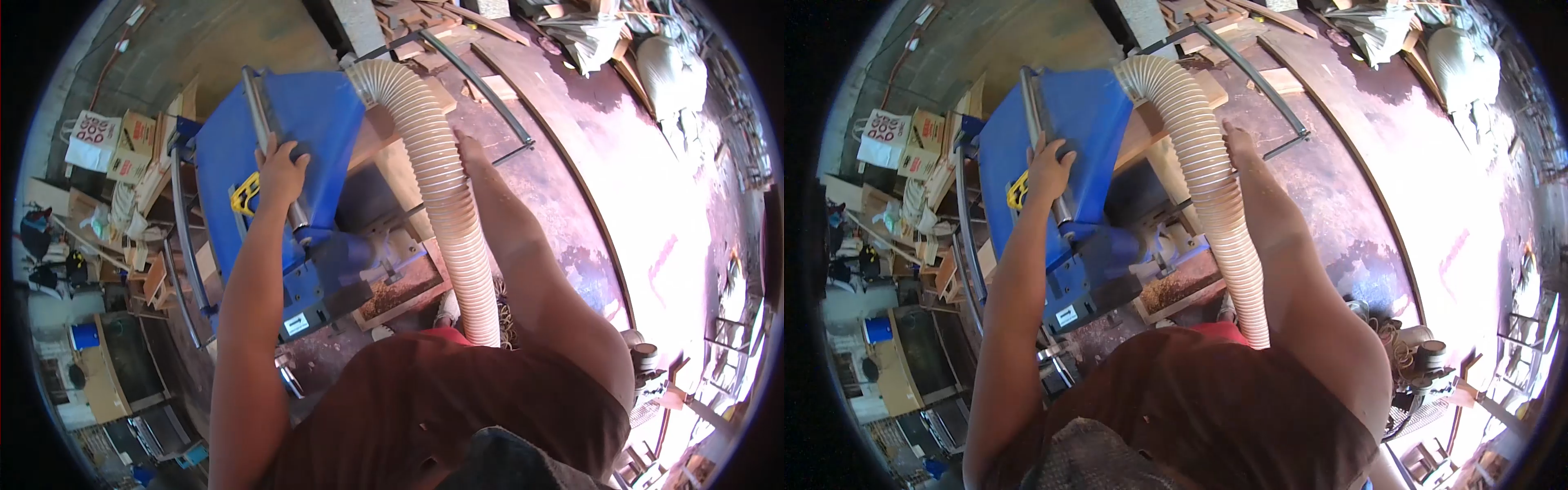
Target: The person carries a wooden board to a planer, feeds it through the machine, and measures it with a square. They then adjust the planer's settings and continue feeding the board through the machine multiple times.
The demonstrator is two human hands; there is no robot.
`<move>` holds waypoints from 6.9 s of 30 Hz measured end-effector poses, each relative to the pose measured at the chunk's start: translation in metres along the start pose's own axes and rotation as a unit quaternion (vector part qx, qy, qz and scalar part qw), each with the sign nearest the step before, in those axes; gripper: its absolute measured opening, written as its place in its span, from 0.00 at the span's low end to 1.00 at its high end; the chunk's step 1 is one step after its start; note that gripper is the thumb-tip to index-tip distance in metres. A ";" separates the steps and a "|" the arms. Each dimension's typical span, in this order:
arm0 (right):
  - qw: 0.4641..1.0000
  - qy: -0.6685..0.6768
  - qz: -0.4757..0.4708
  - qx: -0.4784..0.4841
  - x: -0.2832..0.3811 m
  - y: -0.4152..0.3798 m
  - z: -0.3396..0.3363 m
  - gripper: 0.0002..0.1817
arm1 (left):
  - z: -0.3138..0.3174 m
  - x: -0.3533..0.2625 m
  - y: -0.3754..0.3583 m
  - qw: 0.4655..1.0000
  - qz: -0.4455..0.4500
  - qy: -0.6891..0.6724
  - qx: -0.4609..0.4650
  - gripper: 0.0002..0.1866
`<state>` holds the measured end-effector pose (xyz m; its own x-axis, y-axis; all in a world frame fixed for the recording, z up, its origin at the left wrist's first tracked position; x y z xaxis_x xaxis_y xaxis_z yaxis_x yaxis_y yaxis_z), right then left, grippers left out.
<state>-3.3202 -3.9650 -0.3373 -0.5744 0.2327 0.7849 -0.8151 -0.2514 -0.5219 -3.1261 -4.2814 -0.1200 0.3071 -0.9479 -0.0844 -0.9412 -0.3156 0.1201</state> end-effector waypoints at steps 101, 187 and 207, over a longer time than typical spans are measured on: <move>0.994 -0.028 -0.080 0.072 -0.007 0.068 0.043 0.22 | -0.014 -0.015 -0.003 1.000 -0.007 -0.008 0.002 0.15; 0.986 0.125 -0.109 0.000 0.022 0.072 0.047 0.28 | -0.017 -0.019 -0.002 0.995 -0.073 0.005 0.066 0.17; 0.837 0.373 -0.401 -0.018 0.099 0.104 -0.064 0.31 | -0.016 -0.021 0.002 0.996 -0.039 0.043 0.061 0.17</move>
<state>-3.4664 -3.9080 -0.3356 0.2814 0.8380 0.4675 -0.9551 0.2916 0.0522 -3.1320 -4.2628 -0.1022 0.3866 -0.9222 -0.0036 -0.9222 -0.3866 -0.0060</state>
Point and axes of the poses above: each hand's wrist, its own y-axis towards the middle knuckle, its own z-axis out of the palm, x = y × z, the point moved 1 cm from there along y, towards the middle knuckle, and after that the axes turned 4 degrees about x, right-handed, at the moved point
